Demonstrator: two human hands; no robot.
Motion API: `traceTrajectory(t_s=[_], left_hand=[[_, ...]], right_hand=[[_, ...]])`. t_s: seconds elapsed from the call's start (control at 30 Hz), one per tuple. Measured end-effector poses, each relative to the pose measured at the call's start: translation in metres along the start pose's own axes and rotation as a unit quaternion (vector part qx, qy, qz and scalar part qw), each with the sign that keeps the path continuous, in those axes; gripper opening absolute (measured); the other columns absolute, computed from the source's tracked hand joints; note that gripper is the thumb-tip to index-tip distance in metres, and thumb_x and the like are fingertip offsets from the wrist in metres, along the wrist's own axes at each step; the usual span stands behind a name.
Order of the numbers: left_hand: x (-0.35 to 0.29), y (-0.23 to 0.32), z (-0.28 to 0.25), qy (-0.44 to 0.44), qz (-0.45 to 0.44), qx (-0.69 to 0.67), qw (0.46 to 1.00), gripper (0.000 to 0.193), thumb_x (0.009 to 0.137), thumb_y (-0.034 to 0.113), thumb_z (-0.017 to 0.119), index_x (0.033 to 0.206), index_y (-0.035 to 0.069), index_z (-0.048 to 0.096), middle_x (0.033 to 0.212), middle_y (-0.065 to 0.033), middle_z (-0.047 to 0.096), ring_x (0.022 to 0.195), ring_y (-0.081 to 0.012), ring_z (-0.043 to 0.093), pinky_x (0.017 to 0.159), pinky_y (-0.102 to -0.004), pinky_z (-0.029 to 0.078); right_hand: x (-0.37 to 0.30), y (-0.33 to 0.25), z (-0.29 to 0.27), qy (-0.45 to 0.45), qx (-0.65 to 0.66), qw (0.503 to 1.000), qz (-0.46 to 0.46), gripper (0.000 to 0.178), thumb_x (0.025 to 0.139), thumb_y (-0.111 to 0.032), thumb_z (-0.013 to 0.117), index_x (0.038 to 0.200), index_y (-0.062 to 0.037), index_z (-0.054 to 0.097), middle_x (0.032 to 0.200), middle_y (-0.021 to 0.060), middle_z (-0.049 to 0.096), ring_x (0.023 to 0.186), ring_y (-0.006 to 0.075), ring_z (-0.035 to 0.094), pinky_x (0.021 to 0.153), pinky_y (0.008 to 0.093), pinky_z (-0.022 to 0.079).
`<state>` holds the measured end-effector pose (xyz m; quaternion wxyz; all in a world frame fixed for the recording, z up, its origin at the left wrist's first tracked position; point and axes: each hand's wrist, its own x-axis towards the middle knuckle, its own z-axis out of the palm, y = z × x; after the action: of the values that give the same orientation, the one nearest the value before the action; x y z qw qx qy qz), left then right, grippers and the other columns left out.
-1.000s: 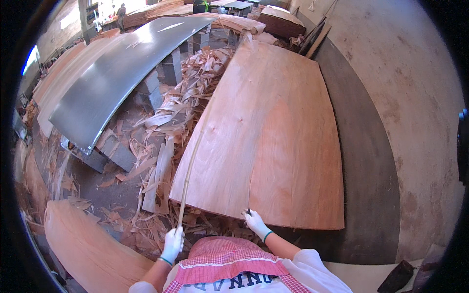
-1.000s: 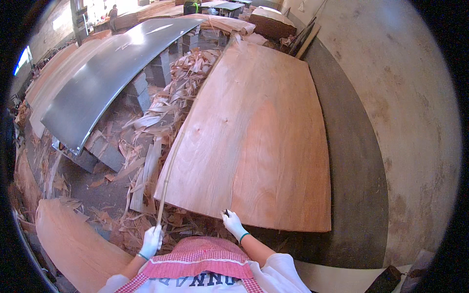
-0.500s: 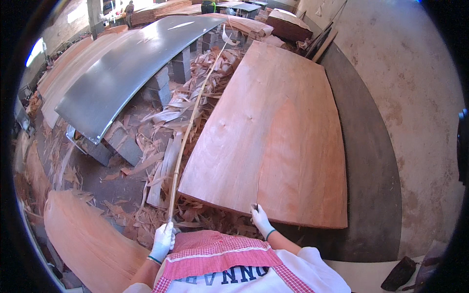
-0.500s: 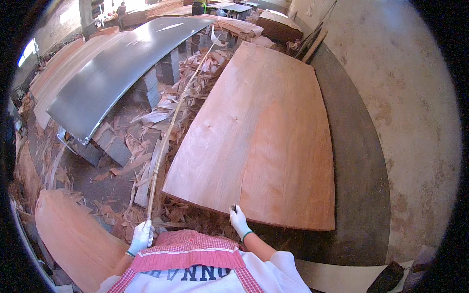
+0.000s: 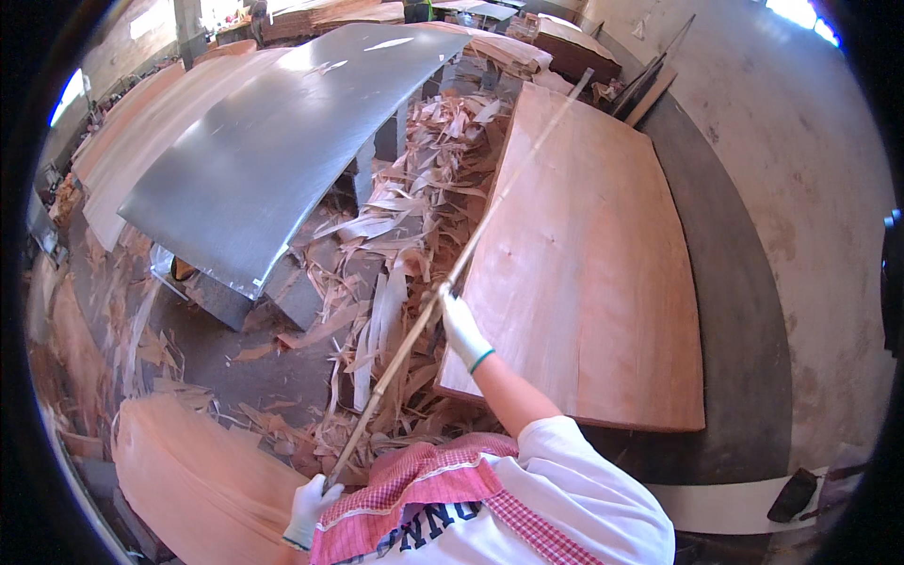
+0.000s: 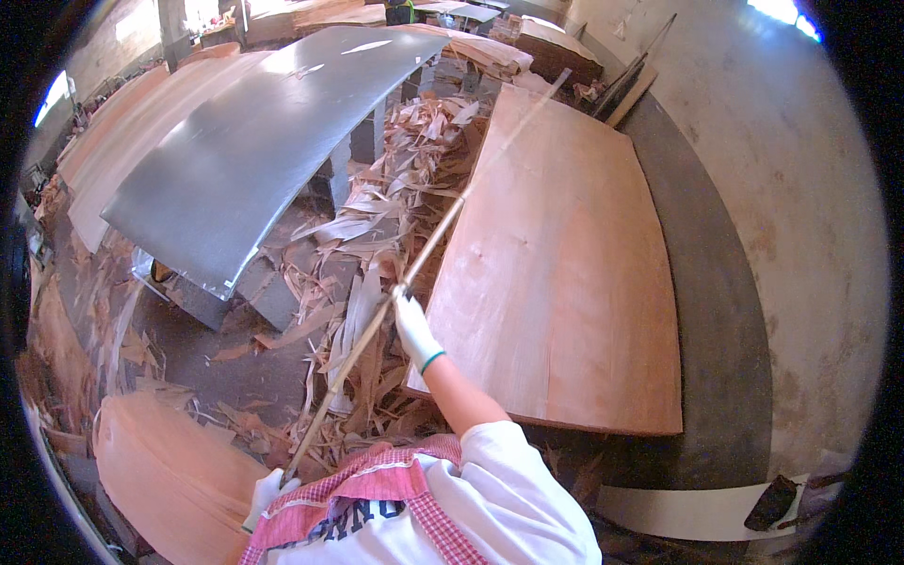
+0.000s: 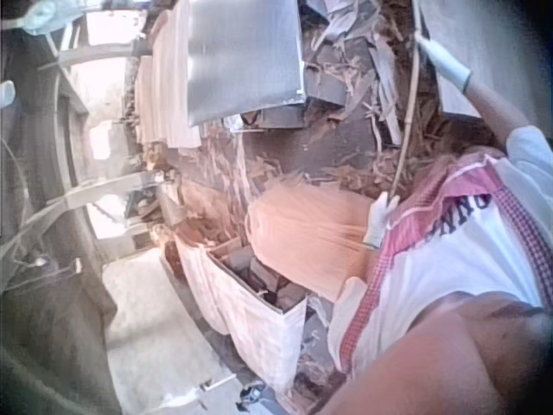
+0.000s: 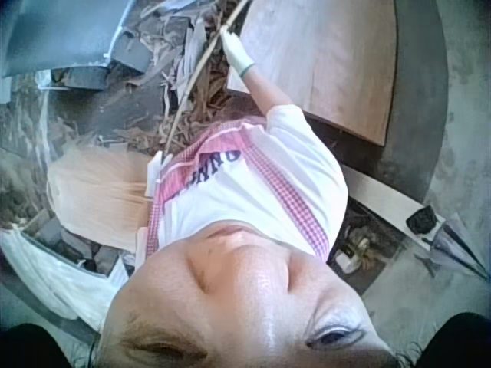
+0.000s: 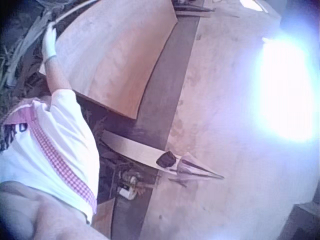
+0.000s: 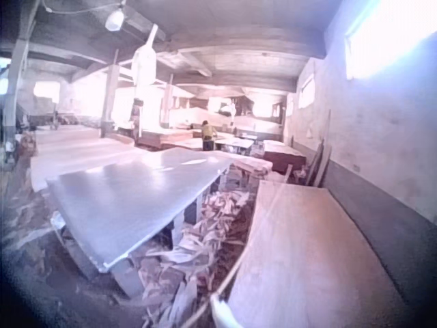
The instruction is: The person processes wood veneers by handling large sheets, using a knife to trim edges, and placing trimmed strips onto stacks of material.
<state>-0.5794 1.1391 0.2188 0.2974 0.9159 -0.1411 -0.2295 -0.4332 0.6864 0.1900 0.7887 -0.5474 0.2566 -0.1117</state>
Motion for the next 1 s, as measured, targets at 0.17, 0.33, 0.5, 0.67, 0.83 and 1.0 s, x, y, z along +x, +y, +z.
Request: traceTrajectory(t_s=[0.17,0.33,0.5,0.67,0.83,1.0], left_hand=[[-0.027,-0.051,-0.092,-0.038,-0.045,0.03,0.998,0.026,0.085,0.028,0.067,0.08,0.004,0.058,0.067,-0.0177,0.061,0.061,-0.034,0.063,0.054,-0.0391,0.047],[-0.046,-0.157,-0.12,-0.112,-0.079,0.155,0.978,0.029,0.085,0.032,0.065,0.1,0.006,0.064,0.082,-0.0193,0.065,0.077,-0.0343,0.064,0.067,-0.0431,0.049],[-0.052,-0.149,-0.119,-0.091,-0.098,0.051,0.99,0.017,0.086,0.018,0.06,0.095,0.004,0.066,0.079,-0.0175,0.064,0.07,-0.0291,0.061,0.065,-0.0407,0.047],[-0.043,-0.182,-0.073,-0.141,-0.18,-0.149,0.962,0.017,0.09,0.018,0.057,0.098,0.006,0.065,0.085,-0.0107,0.065,0.076,-0.0201,0.059,0.074,-0.0368,0.05],[-0.022,-0.213,-0.025,-0.141,-0.273,-0.321,0.896,0.023,0.095,0.024,0.055,0.111,0.01,0.065,0.099,-0.0131,0.066,0.095,-0.0208,0.06,0.093,-0.0347,0.047],[-0.003,-0.153,-0.022,-0.146,-0.259,-0.25,0.921,0.023,0.094,0.025,0.056,0.109,0.009,0.064,0.096,-0.0135,0.066,0.092,-0.0225,0.061,0.089,-0.0354,0.047]], right_hand=[[0.05,-0.013,-0.003,0.199,-0.036,0.978,-0.054,0.027,0.099,-0.029,0.045,0.096,-0.0035,0.053,0.078,0.0112,0.066,0.063,0.0213,0.062,0.057,0.0341,0.052],[0.044,0.081,-0.016,0.185,-0.113,0.974,0.065,0.029,0.097,-0.031,0.047,0.1,-0.0029,0.054,0.069,0.0098,0.064,0.059,0.0225,0.06,0.059,0.0381,0.046],[0.005,0.145,0.033,0.132,-0.159,0.973,0.104,0.03,0.095,-0.031,0.053,0.093,-0.0009,0.059,0.076,0.011,0.064,0.071,0.0224,0.059,0.07,0.0369,0.046],[0.021,0.154,0.032,0.092,-0.158,0.979,0.094,0.03,0.094,-0.027,0.056,0.096,0.0029,0.058,0.081,0.0123,0.062,0.075,0.0243,0.059,0.07,0.0366,0.046],[0.056,0.132,0.0,0.094,-0.206,0.966,0.126,0.036,0.095,-0.033,0.051,0.095,0.002,0.061,0.078,0.0094,0.065,0.071,0.0202,0.058,0.068,0.0359,0.046],[0.056,0.108,0.0,0.11,-0.181,0.968,0.133,0.036,0.094,-0.032,0.053,0.101,0.0022,0.059,0.083,0.0121,0.065,0.075,0.0222,0.061,0.068,0.036,0.046]])
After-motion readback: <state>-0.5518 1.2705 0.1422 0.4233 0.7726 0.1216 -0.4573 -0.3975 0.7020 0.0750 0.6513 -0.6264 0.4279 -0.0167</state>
